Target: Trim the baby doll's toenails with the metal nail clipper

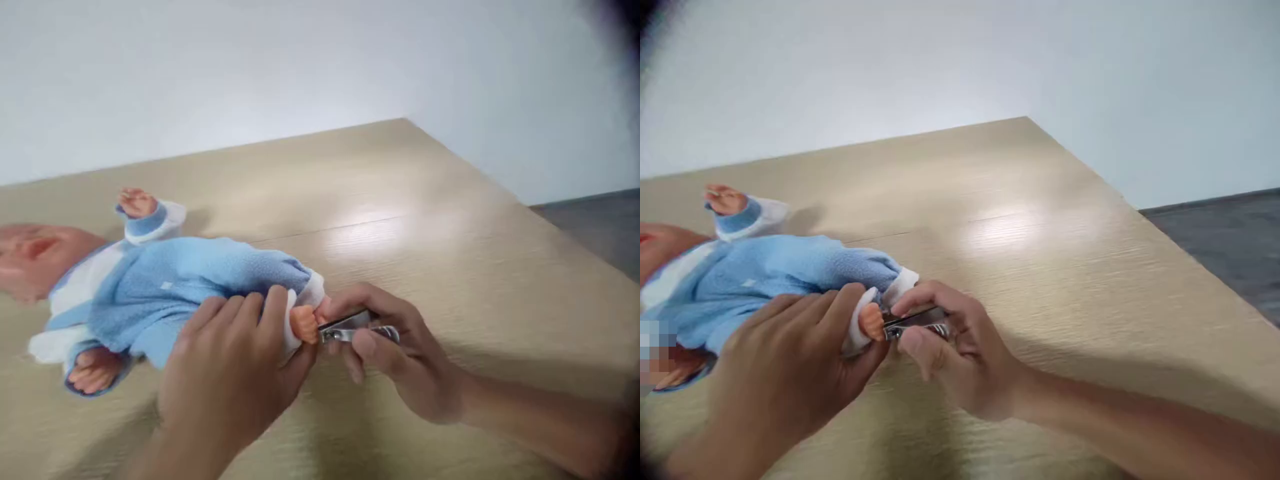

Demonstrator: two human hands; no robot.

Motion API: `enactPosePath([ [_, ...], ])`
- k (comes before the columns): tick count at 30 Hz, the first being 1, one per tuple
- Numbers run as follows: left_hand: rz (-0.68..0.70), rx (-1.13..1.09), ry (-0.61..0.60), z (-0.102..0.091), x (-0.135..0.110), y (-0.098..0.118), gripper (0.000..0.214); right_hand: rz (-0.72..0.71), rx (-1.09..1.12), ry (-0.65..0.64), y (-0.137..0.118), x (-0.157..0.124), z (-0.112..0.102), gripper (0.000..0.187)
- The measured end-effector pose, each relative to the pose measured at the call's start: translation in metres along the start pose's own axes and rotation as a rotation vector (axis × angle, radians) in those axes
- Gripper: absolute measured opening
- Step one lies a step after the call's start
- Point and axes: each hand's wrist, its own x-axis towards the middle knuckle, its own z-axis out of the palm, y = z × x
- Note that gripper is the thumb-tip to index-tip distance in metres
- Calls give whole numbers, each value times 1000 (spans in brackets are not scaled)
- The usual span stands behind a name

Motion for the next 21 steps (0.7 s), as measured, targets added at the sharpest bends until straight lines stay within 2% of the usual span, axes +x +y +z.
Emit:
enactPosePath([
  [4,6,-14,-55,-5,-2,-2,26,-37,9,-11,2,1,1,21],
  [9,-3,-29,-62,-4,-3,-1,27,-26,-16,-13,3,-2,0,21],
  [15,16,-22,-28,-2,-2,-2,32,-13,-59,131,5,0,-5,20],
  [21,80,-12,-99,0,-6,-1,30,23,4,132,9,4,-10,23],
])
